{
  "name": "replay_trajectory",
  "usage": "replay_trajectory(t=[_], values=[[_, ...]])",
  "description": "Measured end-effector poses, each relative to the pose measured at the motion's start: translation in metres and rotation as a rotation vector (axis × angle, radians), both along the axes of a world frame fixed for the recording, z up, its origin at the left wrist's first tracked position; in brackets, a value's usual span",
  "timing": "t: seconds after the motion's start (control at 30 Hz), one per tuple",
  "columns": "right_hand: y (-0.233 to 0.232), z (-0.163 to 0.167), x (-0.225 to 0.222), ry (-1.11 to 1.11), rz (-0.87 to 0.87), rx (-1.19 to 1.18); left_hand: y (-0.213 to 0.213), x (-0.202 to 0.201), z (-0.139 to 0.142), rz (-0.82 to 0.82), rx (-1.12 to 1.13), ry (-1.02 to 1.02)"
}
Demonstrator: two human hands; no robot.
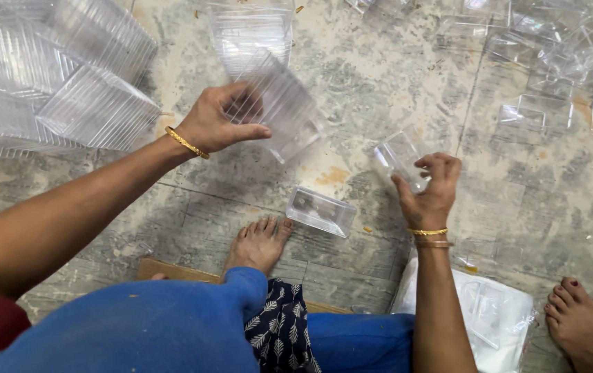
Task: The person sits on the floor among scattered clear plastic boxes and stacks them one at a time, picking individual boxes from the pile and placing them onto stacks on the floor, building up several stacks of boxes.
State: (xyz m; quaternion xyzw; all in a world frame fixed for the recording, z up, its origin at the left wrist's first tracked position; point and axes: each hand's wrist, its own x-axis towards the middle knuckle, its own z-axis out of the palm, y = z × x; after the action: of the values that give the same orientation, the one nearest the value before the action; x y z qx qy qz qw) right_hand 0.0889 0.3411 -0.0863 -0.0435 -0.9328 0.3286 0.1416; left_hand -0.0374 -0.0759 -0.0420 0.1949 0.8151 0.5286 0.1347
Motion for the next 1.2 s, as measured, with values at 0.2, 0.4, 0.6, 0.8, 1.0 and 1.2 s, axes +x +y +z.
replay_trajectory(t=[0.2,0.4,0.6,0.8,1.0,1.2], values=[[-0.003,-0.009,0.005,-0.121,0.062,0.169,0.008,0.001,0.021,-0.065,0.127,0.035],[-0.006,0.036,0.001,-0.069,0.055,0.07,0.015,0.005,0.047,-0.061,0.081,0.246],[-0.047,0.097,0.013,-0.005,0.445,-0.27,0.034,0.001,0.079,-0.35,0.05,0.673],[-0.068,0.103,0.021,-0.061,0.418,-1.216,0.06,0.018,0.1,-0.537,0.092,0.636],[-0.064,0.096,0.025,-0.019,0.415,-1.198,0.07,0.029,0.111,-0.563,0.131,0.73],[-0.078,0.089,0.03,-0.051,0.451,-1.098,0.084,0.046,0.11,-0.571,0.039,0.602]])
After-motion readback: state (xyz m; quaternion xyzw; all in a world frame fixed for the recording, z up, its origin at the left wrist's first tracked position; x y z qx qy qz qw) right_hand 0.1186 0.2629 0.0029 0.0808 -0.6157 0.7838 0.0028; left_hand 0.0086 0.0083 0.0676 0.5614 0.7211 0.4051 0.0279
